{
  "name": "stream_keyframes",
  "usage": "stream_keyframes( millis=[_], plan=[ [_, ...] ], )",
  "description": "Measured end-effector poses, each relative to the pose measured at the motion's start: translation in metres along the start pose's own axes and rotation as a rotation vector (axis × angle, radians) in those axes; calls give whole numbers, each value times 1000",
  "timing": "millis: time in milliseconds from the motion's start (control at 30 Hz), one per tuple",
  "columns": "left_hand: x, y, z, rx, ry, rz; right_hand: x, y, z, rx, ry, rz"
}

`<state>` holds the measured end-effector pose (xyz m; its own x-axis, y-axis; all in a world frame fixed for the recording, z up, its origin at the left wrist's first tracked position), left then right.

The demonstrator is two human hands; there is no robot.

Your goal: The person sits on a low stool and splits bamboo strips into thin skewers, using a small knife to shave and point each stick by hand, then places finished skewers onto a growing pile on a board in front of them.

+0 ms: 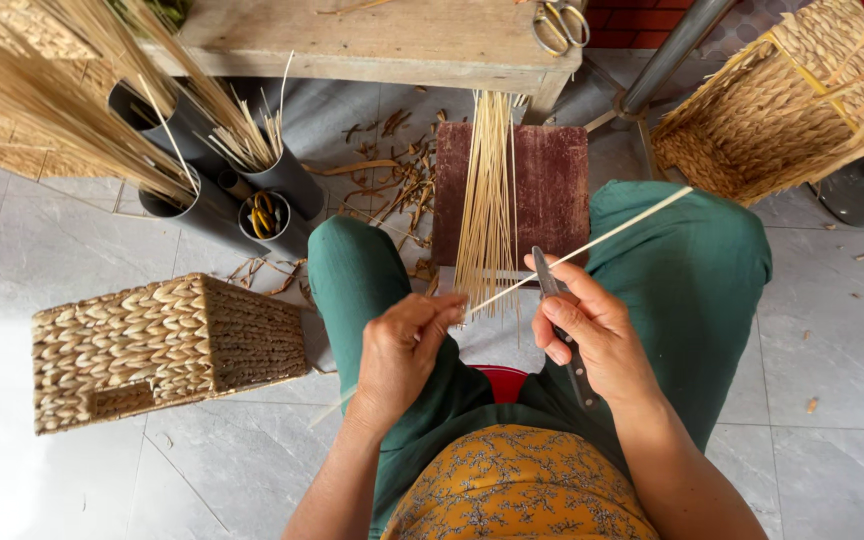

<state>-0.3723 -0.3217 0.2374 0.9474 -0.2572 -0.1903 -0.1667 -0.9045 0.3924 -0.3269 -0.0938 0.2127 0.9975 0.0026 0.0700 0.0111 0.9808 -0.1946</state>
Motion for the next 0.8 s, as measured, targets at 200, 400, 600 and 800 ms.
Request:
stream_keyframes(
  millis=[200, 400, 600, 800],
  plan=[
    [8, -23, 24, 327, 223, 251, 0, -2, -2, -14, 30, -18],
    [8, -27, 23, 313, 169, 187, 2, -17, -24, 55, -78, 205],
    [10, -20, 25, 283, 131, 171, -2, 0, -24, 79, -100, 60],
    [10, -3, 31, 237, 180, 220, -3, 56, 4, -136, 58, -192]
  ],
)
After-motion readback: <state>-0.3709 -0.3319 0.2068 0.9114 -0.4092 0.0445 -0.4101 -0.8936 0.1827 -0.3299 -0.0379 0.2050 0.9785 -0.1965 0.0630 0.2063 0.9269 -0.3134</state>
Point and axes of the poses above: each hand's wrist, its own x-axis away from the middle knuckle, its own y-axis out of the back of the hand, z = x × y, the point moved 2 cm from there along -x, towards the middle knuckle, and after that the axes turned 2 degrees about y, right-handed, at the moved point
